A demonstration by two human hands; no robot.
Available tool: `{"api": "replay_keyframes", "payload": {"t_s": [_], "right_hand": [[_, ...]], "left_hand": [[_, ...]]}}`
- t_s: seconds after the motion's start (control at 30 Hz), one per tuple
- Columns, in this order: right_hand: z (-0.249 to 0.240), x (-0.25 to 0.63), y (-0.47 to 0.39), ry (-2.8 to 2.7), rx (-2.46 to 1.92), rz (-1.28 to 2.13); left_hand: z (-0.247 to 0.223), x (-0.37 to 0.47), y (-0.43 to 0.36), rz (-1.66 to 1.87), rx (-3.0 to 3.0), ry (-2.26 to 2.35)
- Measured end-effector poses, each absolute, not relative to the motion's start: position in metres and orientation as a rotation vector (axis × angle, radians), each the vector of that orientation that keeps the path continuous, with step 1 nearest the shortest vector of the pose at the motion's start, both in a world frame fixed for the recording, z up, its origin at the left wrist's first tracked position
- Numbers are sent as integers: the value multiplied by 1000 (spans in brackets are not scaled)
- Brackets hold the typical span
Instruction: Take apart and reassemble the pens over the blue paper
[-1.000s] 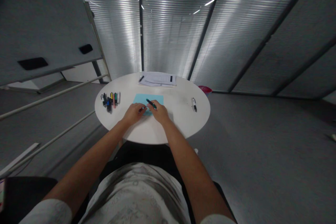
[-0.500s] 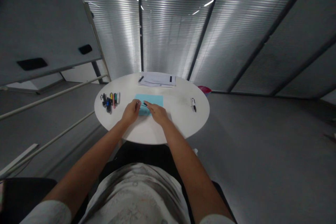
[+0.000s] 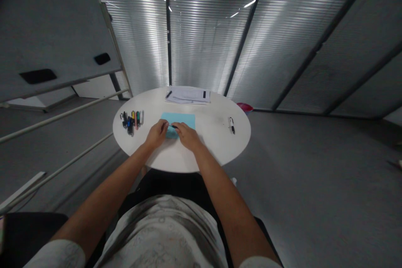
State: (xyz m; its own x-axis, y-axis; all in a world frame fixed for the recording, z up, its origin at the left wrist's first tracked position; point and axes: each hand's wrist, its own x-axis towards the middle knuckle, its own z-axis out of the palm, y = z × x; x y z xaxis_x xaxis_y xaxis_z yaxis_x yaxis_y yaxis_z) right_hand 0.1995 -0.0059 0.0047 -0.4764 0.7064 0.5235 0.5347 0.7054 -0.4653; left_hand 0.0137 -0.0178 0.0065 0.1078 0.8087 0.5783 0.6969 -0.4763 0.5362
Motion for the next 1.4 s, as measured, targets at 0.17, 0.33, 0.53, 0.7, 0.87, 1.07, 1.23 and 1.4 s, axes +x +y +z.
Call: {"api": "replay_keyframes", "payload": {"t_s": [0.17,0.33,0.53,0.7,0.87,1.07,1.23,1.4], "right_hand": [[8,198,-8,-2210,-927,324],[8,197,-8,-2205,-904,315],[6,196,-6,-2196,-919,301],[3,196,-3,-2184,-934,297],[1,195,-3,-2182,-931,305],[-2,196,-1,-2171,-980,304],[-1,196,-1,-2163,-1004,298],[1,195,-3,-2182,-1023,284]], "left_hand": [[9,13,-19,1250,2267,1516],[9,13,-17,1194,2314,1504],[8,14,-17,1165,2399,1479],[9,14,-16,1146,2432,1458],[7,13,-15,1219,2326,1477],[5,13,-15,1245,2281,1482],[5,13,-16,1277,2254,1454],[5,13,-16,1255,2253,1427]]}}
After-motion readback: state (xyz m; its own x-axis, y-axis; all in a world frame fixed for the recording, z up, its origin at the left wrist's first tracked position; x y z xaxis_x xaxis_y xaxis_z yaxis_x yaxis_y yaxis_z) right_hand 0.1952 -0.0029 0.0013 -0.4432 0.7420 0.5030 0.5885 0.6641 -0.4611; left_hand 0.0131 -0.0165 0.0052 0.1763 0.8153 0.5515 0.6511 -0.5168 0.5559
